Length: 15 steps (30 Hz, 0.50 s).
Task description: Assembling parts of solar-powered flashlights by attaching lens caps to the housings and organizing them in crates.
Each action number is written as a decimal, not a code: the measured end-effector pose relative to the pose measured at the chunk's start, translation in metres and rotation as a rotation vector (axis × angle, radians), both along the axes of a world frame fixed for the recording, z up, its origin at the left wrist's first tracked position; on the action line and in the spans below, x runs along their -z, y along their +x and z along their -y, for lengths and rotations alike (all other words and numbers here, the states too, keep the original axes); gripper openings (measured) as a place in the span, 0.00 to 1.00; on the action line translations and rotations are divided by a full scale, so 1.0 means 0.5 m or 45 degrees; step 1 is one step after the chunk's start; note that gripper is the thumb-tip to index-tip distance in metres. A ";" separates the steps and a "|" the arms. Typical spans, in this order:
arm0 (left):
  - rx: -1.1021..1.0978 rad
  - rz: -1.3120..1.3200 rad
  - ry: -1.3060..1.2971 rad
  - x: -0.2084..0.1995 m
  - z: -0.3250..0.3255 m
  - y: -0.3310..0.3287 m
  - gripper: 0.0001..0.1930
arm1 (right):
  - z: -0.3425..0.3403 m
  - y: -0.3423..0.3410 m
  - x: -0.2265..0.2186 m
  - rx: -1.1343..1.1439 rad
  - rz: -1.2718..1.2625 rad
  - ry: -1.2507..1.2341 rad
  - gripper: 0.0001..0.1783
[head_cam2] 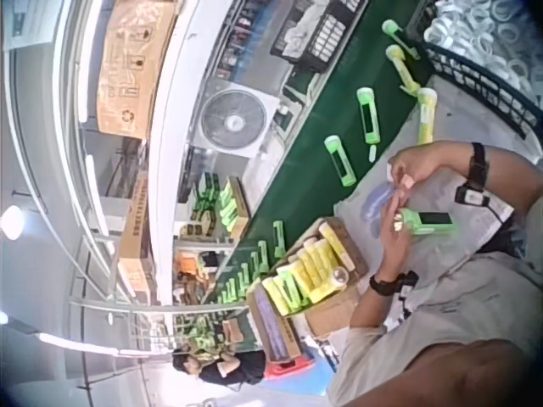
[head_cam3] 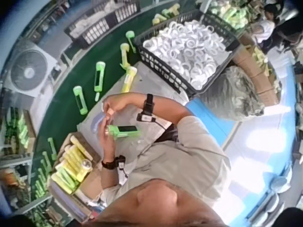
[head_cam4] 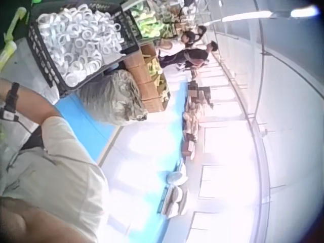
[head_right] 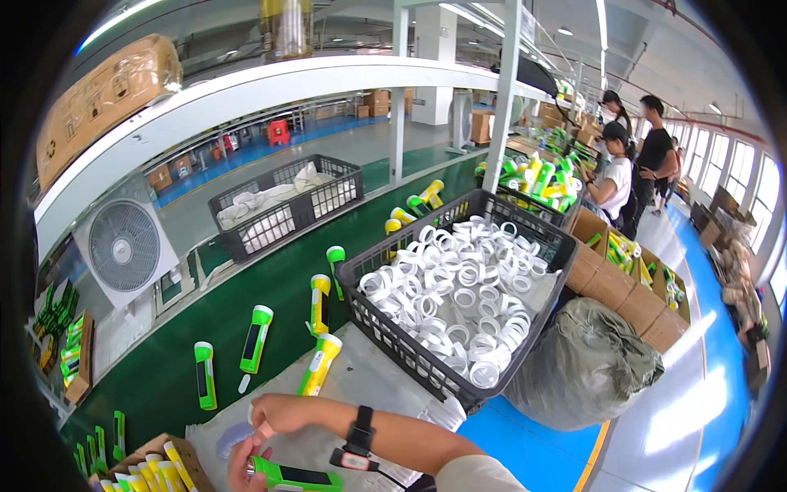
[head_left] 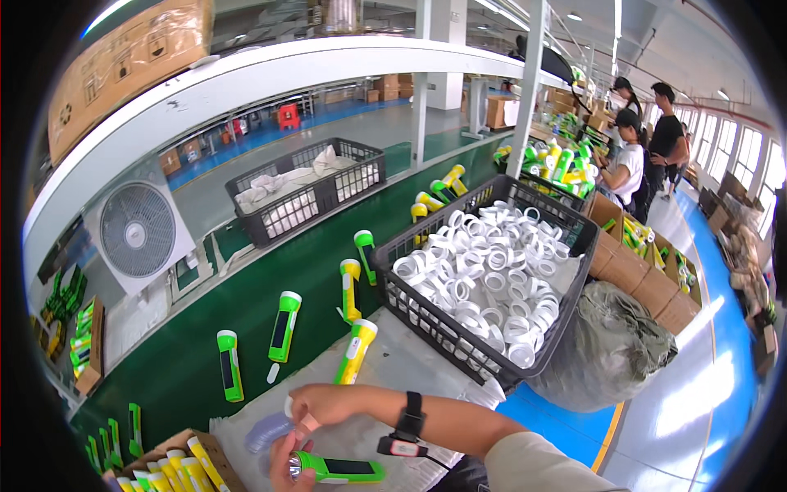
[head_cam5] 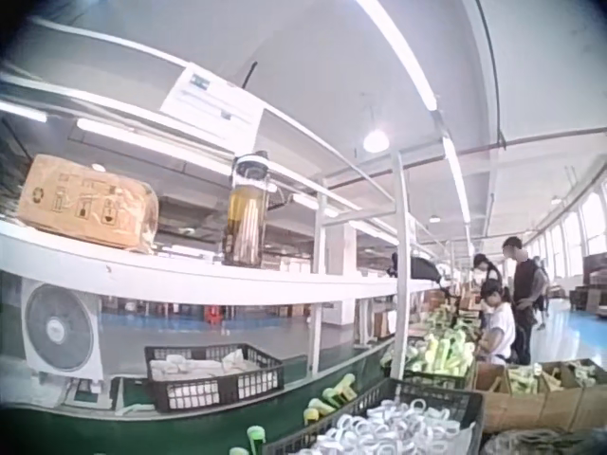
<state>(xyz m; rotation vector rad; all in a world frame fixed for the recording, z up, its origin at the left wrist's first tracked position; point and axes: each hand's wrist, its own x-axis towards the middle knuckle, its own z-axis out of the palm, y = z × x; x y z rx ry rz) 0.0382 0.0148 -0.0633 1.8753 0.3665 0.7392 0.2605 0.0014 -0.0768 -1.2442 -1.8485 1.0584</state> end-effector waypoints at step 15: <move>0.193 -0.236 0.609 -0.052 -0.010 -0.001 0.21 | -0.082 -0.038 0.096 0.601 0.849 0.177 0.21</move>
